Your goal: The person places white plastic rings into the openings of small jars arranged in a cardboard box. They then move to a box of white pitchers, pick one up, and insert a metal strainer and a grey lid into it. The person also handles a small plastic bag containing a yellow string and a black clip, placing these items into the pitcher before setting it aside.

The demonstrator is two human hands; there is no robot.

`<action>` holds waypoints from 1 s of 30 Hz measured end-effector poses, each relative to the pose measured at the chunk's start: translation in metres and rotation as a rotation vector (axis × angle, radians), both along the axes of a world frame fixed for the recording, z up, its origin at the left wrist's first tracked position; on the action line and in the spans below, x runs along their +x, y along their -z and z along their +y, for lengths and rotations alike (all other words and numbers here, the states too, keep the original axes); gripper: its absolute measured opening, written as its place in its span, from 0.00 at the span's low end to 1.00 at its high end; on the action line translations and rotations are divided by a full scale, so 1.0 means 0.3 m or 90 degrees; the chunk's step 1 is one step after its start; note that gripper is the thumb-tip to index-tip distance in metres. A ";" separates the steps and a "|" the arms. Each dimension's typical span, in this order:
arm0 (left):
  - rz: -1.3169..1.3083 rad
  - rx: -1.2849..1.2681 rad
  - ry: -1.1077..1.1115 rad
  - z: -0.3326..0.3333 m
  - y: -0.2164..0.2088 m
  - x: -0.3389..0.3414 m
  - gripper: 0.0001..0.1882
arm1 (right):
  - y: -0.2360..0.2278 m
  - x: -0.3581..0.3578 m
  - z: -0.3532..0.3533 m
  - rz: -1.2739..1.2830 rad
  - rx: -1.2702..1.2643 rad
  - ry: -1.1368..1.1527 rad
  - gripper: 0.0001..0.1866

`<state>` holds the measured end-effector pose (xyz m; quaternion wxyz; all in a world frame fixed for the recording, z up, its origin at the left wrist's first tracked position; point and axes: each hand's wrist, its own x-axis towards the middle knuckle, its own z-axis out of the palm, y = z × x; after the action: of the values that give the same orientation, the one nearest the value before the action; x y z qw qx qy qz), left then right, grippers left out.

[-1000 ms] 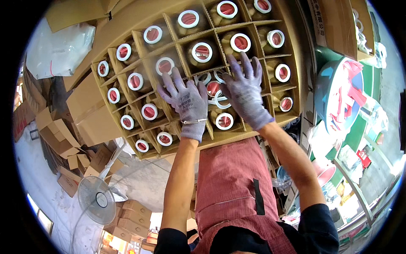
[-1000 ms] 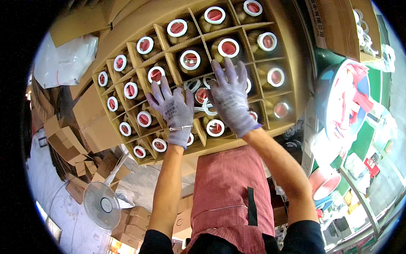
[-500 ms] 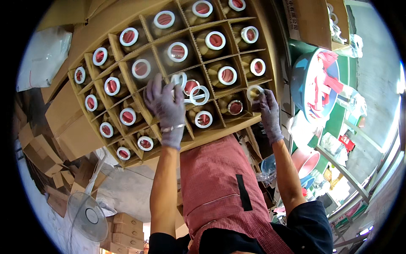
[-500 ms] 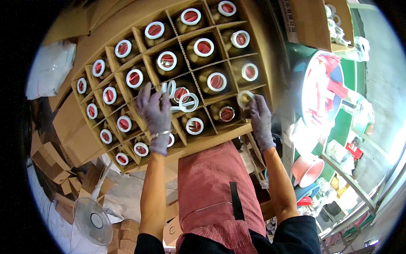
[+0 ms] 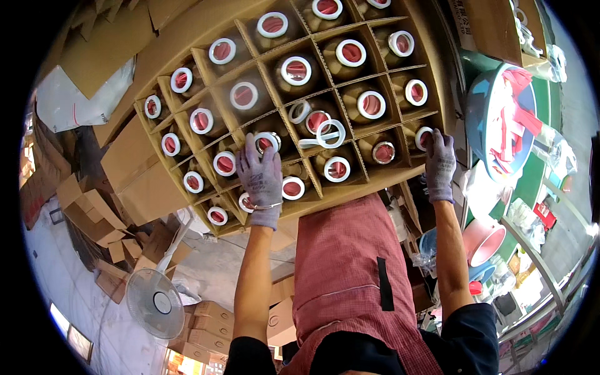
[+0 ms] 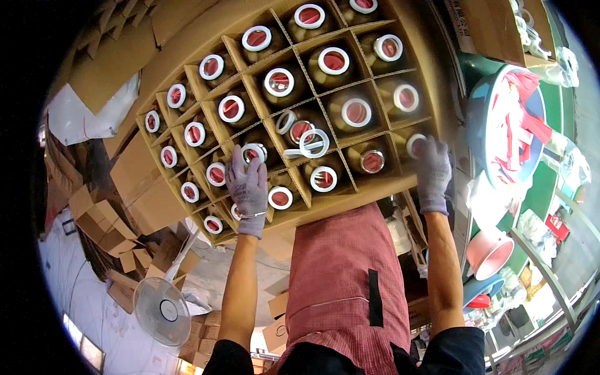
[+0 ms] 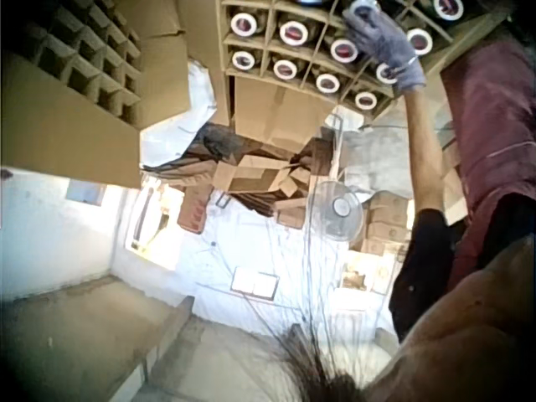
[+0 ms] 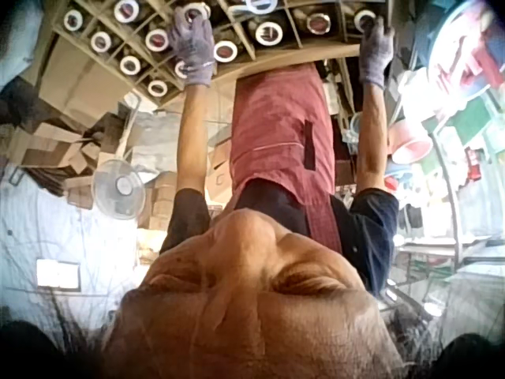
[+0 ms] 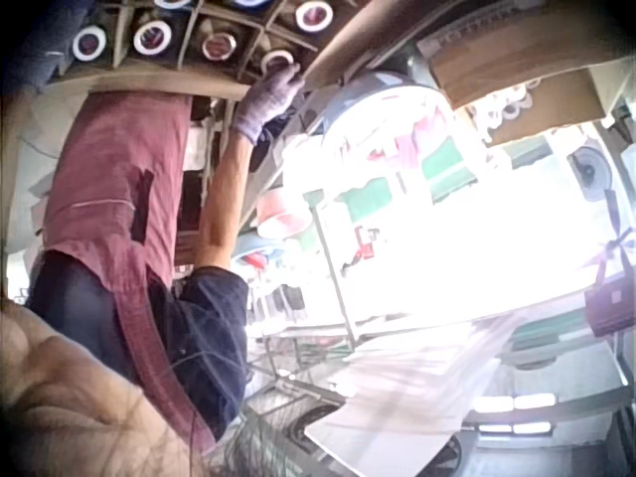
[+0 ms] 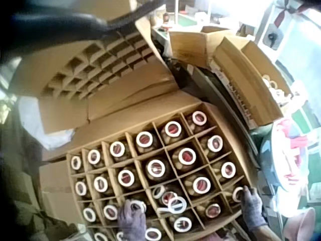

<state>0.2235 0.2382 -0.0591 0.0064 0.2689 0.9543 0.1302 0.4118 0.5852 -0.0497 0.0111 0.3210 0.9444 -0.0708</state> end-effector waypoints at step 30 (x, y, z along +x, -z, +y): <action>-0.010 -0.059 0.043 0.094 -0.123 -0.042 0.15 | -0.028 -0.407 -0.420 0.164 -0.299 -0.218 0.13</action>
<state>0.2110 0.2663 -0.0223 0.0305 0.2997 0.9495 0.0878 0.2896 0.4592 -0.0412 -0.0233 0.1346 0.9362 -0.3239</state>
